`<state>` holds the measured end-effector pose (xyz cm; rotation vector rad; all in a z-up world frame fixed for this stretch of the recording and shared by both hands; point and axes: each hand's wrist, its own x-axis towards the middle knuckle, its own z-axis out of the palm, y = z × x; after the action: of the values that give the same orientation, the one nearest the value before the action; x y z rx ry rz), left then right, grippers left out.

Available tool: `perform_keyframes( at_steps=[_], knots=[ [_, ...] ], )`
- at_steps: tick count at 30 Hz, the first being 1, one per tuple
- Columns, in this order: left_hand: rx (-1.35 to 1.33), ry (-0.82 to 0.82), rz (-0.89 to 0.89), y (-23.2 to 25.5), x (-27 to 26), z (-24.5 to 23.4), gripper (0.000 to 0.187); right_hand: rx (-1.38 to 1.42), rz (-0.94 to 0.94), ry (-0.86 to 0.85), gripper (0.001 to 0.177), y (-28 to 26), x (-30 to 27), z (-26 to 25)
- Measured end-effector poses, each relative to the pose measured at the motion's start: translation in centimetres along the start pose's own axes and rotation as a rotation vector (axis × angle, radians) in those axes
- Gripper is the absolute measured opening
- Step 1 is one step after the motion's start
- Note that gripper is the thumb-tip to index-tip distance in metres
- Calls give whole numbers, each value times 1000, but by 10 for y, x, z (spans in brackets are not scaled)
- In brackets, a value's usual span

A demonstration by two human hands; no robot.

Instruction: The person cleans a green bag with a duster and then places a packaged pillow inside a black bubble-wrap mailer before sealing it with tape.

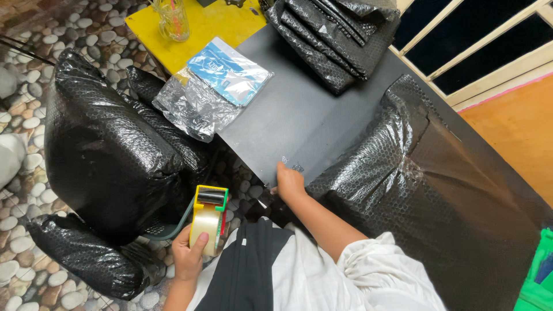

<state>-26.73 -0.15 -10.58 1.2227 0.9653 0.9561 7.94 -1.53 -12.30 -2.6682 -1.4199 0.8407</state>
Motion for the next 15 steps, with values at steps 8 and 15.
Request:
perform_keyframes(
  at_steps=[8, 15],
  knots=[
    [47, -86, 15, 1, -3, 8, 34, 310, 126, -129, 62, 17, 14, -28],
    [113, -164, 111, 23, -1, 22, 33, 776, -248, -53, 25, -32, -62, -115]
  ],
)
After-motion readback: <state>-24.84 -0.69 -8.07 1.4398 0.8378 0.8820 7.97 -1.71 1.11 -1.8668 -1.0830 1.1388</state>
